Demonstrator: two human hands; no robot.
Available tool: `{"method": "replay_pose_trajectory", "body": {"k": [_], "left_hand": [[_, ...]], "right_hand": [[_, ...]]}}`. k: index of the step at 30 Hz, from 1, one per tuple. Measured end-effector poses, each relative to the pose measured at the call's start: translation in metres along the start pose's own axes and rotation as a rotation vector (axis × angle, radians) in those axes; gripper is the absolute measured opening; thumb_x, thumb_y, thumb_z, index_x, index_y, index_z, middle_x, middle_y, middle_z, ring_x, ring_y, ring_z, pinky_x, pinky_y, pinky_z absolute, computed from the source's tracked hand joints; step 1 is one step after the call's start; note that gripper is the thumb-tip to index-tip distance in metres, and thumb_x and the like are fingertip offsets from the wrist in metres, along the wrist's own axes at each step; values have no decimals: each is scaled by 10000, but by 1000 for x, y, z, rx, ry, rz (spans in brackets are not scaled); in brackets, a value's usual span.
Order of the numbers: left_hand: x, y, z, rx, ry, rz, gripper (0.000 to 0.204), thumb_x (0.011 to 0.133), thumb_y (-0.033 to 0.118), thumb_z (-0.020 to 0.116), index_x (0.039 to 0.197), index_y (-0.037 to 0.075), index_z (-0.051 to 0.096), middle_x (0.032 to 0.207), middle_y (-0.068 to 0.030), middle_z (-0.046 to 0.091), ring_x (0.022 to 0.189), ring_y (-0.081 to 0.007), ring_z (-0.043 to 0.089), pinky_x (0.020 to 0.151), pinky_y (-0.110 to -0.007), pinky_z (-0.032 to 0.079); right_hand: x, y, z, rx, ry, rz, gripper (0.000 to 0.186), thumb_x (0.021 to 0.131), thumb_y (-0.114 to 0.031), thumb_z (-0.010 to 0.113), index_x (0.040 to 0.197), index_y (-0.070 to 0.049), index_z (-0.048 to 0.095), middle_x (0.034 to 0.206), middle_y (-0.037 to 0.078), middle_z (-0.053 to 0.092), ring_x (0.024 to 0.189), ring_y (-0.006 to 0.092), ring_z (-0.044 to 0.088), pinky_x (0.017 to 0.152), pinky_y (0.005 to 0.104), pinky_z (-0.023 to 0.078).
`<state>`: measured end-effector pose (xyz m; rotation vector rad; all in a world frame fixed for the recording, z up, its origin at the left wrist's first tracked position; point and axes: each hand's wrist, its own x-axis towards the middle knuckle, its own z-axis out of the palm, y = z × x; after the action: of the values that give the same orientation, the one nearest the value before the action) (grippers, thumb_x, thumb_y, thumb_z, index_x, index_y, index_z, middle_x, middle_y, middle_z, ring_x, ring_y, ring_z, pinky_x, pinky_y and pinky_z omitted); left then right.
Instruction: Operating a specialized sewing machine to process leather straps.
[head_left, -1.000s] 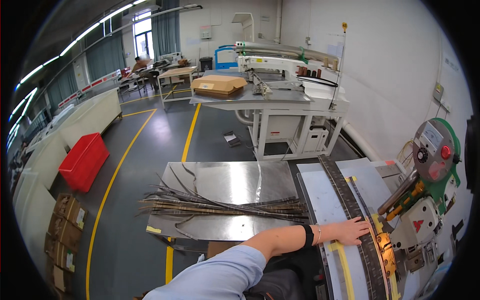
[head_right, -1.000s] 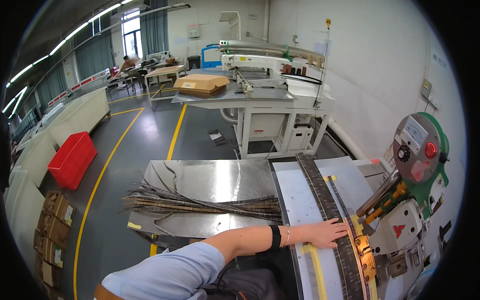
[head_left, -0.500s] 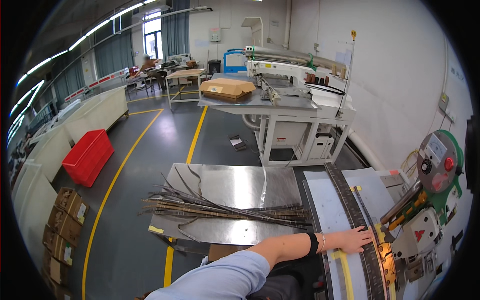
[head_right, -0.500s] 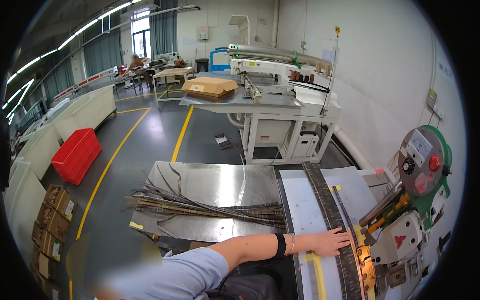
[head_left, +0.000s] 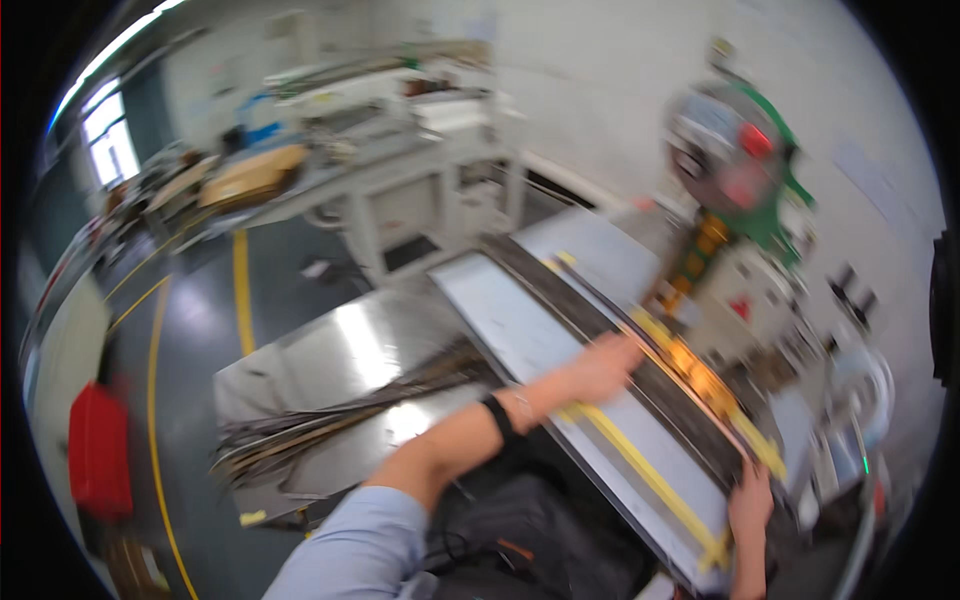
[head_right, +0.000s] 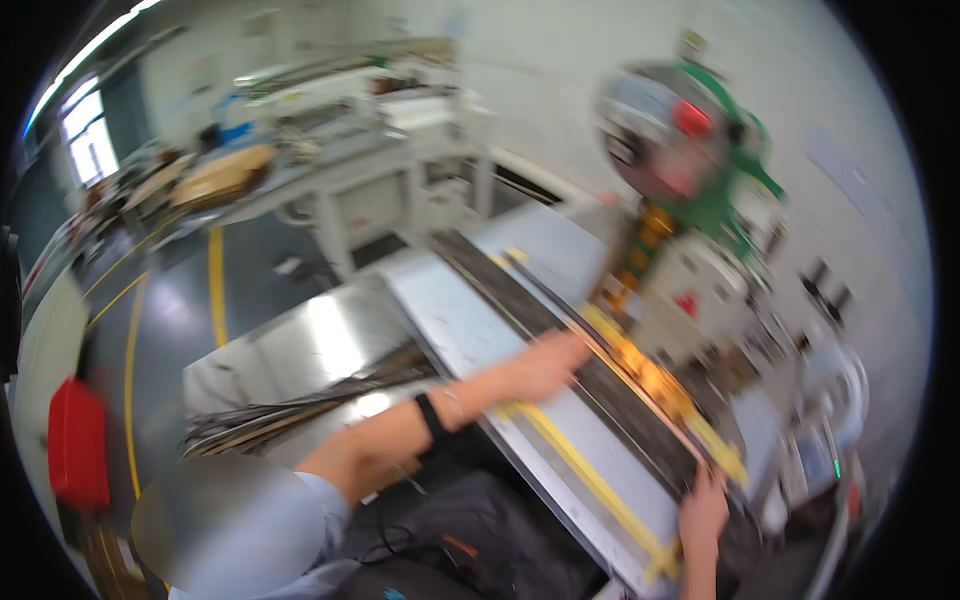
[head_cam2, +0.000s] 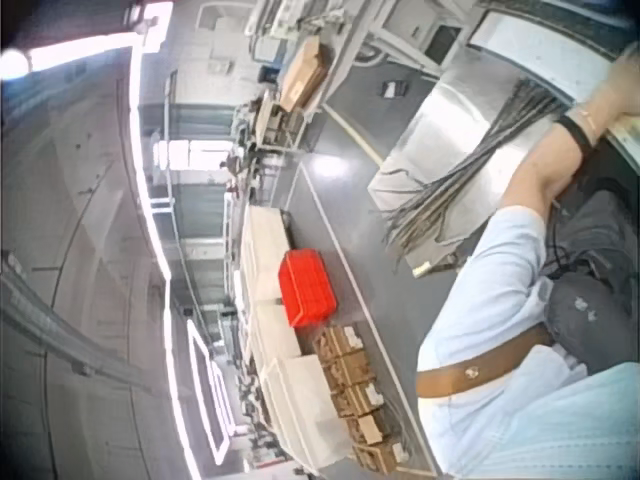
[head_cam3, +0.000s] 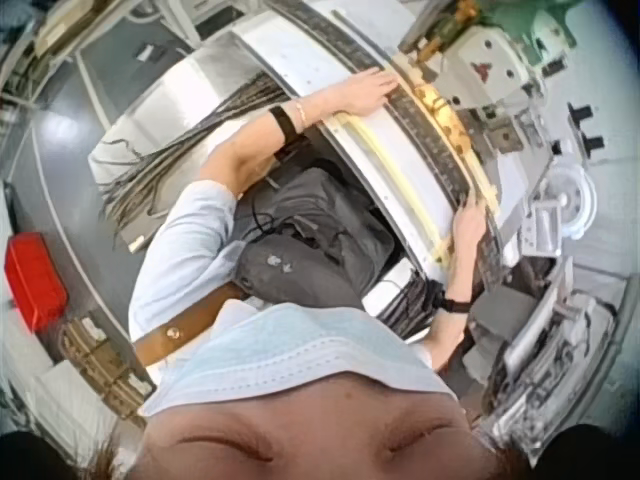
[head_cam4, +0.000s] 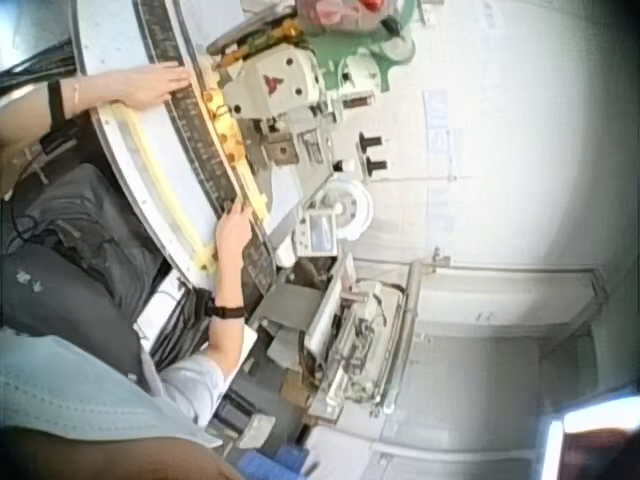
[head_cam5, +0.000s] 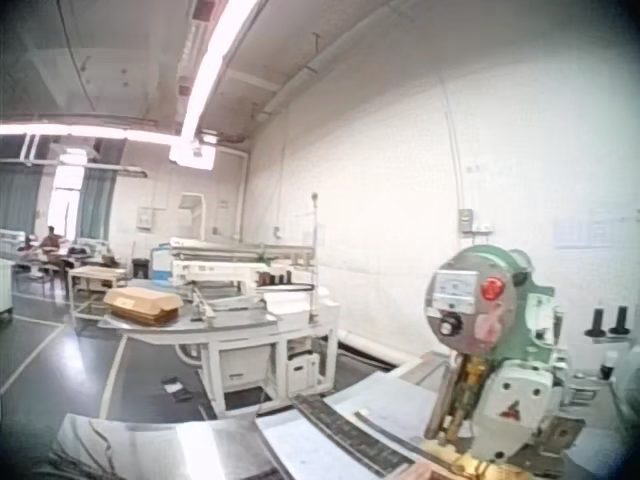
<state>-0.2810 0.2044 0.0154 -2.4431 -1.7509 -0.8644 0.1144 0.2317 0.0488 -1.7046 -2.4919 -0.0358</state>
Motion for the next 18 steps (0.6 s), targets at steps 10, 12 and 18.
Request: {"method": "replay_pose_trajectory", "body": {"k": [10, 12, 18], "left_hand": [[2, 2, -2, 145, -114, 17, 520, 935, 304, 459, 1375, 32, 402, 1443, -162, 355, 1377, -294, 285, 1135, -477, 211], [3, 3, -3, 136, -137, 8, 517, 939, 289, 457, 1383, 35, 387, 1444, -165, 346, 1376, -297, 284, 1139, -475, 203], [5, 9, 3, 165, -102, -84, 474, 918, 238, 480, 1338, 29, 412, 1425, -147, 355, 1374, -290, 287, 1140, -484, 207]], "right_hand": [[-2, -15, -19, 1, 81, -29, 408, 781, -106, 658, 1174, -39, 572, 1120, 129, 526, 855, 339, 637, 734, 441, 523], [-1, -24, -27, 34, 65, -10, 407, 781, -126, 674, 1166, -34, 581, 1120, 130, 526, 863, 337, 635, 747, 437, 520], [2, -34, -42, 468, -158, -74, 492, 756, -211, 728, 1187, -28, 576, 1089, 152, 593, 925, 292, 624, 808, 370, 507]]}}
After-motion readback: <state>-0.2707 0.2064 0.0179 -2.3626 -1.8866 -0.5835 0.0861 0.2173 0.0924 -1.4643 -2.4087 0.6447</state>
